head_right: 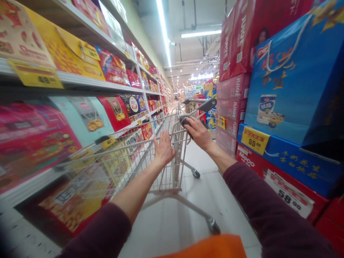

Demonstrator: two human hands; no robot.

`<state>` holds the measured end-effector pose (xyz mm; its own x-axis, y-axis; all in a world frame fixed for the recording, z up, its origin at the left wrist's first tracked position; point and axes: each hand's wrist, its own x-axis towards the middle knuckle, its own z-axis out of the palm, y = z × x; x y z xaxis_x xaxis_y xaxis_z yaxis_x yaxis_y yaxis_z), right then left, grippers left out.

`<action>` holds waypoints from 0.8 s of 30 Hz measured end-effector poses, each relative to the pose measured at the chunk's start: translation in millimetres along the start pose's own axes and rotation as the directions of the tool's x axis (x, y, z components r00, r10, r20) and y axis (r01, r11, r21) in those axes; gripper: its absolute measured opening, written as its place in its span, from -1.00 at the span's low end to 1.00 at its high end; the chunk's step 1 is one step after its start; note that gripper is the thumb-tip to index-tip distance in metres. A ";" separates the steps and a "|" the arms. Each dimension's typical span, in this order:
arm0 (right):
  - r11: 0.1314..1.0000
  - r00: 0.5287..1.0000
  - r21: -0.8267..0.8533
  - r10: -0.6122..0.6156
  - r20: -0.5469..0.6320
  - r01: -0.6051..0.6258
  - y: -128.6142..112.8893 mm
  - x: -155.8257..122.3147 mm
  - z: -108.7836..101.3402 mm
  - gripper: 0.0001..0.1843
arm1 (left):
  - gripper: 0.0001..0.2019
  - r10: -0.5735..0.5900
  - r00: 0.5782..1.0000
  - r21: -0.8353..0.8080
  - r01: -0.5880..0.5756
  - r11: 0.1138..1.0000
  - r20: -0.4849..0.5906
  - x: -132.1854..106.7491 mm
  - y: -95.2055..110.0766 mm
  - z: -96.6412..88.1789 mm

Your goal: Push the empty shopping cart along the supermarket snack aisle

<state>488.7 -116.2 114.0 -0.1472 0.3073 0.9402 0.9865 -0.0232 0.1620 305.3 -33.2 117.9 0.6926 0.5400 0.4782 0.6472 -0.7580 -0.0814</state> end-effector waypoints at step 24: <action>0.999 0.992 -0.028 -0.036 0.118 0.040 -14.2 55.4 23.4 -0.64 | -0.20 -0.016 1.000 0.006 0.017 1.000 -0.024 -3.3 -3.9 0.6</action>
<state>468.2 -76.6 156.7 -0.1734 0.4182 0.8917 0.9774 -0.0378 0.2078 300.7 -31.8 116.1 0.6741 0.5436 0.5001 0.6606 -0.7466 -0.0790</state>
